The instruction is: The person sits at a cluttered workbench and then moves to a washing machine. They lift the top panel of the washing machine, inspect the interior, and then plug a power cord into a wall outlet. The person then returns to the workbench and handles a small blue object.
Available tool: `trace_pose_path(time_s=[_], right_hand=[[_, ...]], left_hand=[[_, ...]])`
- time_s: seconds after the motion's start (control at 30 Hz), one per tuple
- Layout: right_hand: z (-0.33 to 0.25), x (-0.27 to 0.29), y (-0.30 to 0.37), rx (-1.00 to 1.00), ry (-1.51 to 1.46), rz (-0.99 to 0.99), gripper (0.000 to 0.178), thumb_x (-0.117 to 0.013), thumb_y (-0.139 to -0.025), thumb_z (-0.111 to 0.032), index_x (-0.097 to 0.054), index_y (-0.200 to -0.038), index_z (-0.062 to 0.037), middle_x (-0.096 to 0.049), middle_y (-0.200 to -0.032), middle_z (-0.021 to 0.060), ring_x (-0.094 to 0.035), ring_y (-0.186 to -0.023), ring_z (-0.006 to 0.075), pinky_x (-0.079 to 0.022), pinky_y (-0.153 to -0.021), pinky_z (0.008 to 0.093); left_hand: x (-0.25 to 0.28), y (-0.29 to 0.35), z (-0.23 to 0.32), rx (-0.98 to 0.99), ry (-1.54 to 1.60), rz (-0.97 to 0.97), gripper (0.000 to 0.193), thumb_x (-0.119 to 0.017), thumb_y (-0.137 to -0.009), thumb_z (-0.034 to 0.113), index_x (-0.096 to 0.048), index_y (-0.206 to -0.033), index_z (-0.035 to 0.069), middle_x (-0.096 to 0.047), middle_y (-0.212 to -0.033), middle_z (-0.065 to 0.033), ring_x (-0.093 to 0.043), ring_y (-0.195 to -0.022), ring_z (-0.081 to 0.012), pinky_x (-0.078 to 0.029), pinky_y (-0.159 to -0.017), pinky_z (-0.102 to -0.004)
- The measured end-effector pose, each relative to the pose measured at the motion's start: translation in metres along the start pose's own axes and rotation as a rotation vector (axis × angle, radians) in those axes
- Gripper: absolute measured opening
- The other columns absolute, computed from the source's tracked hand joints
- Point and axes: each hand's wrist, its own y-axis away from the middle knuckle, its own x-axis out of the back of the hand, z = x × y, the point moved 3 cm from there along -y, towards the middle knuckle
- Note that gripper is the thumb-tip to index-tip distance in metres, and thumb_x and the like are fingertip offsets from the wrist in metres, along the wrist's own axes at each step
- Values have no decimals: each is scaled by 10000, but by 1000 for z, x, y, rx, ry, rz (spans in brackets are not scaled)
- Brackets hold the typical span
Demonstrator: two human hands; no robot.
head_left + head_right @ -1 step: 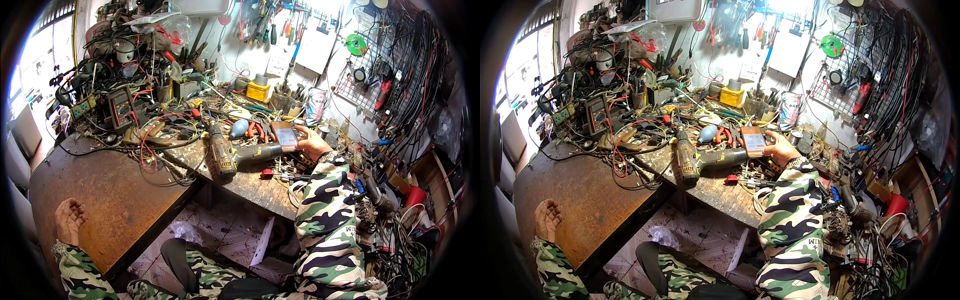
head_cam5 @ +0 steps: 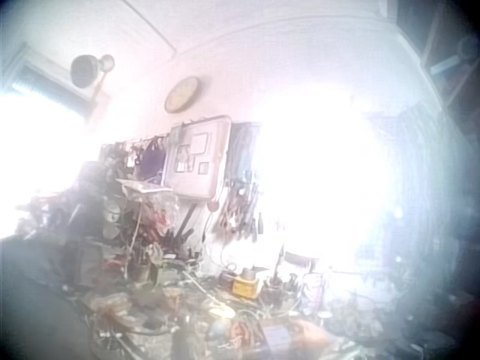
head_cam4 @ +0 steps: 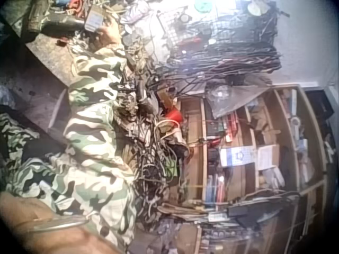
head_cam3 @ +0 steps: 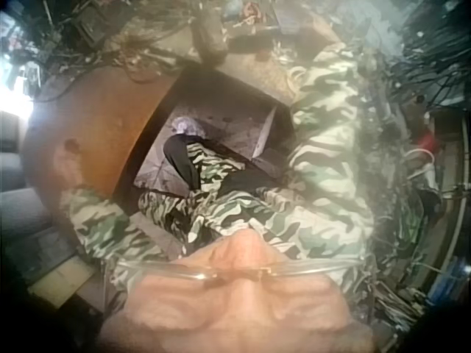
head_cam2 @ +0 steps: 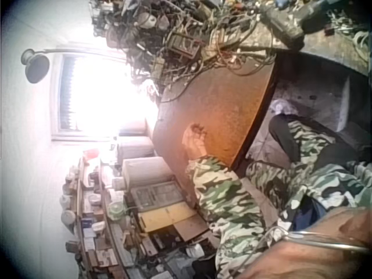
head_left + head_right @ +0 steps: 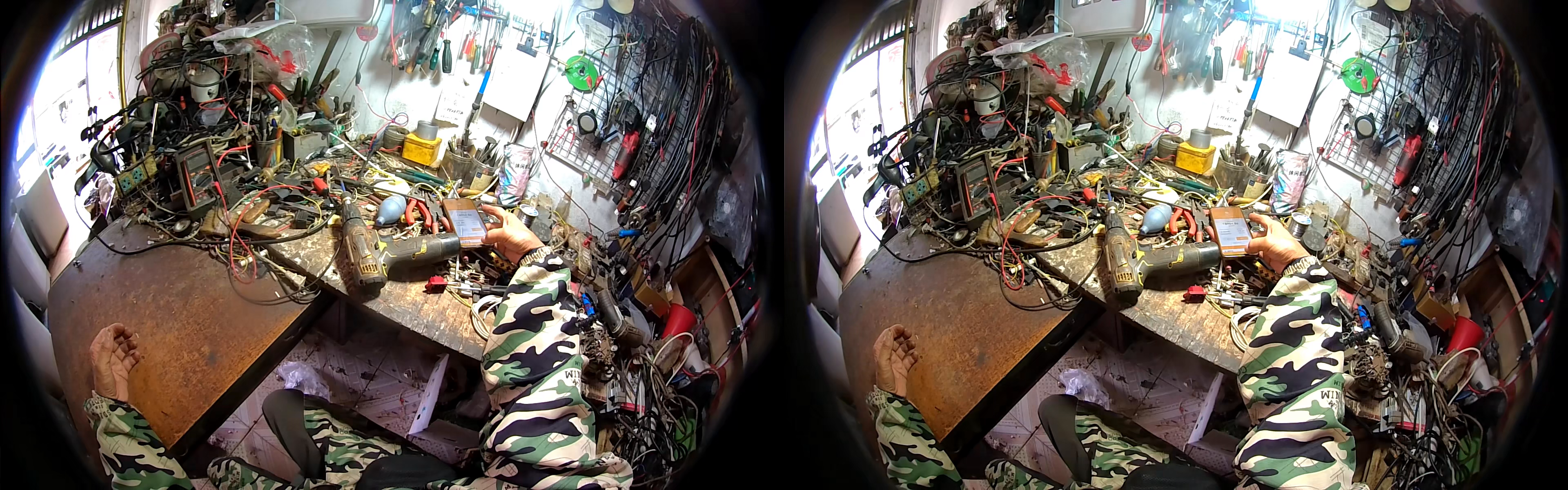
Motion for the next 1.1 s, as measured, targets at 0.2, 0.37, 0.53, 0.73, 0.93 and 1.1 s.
trace_pose_path(time_s=[0.2,0.37,0.53,0.73,0.93,1.1], right_hand=[[2,3,-3,7,3,12,949,-658,-724,141,-221,-1560,38,-627,-1121,218,-678,-957,262,-537,-857,333],[2,2,-1,-5,71,28,929,-658,-719,131,-259,-1552,27,-617,-1133,206,-668,-953,255,-532,-838,326],[-6,-8,5,-23,35,58,937,-681,-679,126,-306,-1534,44,-532,-1197,206,-619,-1016,273,-497,-871,321],[3,2,-3,-3,61,67,923,-699,-689,107,-318,-1528,46,-518,-1214,186,-604,-1006,263,-492,-888,317],[9,3,-7,77,37,83,839,-754,-756,13,-352,-1486,113,-606,-1214,229,-624,-1085,236,-485,-943,314],[-11,-33,-6,123,544,305,715,-852,-747,-369,-629,-1242,97,-722,-1066,153,-692,-915,235,-538,-831,358]], left_hand=[[-1,1,2,5,-4,8,389,-649,-984,416,-606,-1151,67,-654,-1031,-52,-656,-889,-141,-572,-755,-284],[-2,2,1,1,-10,20,385,-648,-983,415,-610,-1149,70,-654,-1028,-52,-656,-886,-142,-571,-751,-282],[-1,2,1,3,-15,32,385,-648,-983,416,-614,-1148,70,-655,-1022,-53,-655,-882,-142,-572,-745,-283],[-3,1,1,8,-13,19,391,-647,-984,423,-614,-1150,70,-654,-1017,-50,-650,-882,-143,-572,-744,-283],[-3,2,3,1,-15,14,385,-643,-988,413,-614,-1149,65,-653,-1018,-50,-647,-881,-142,-569,-739,-281],[-2,2,2,25,6,42,360,-638,-991,380,-614,-1145,56,-653,-1020,-57,-648,-884,-151,-564,-736,-287]])
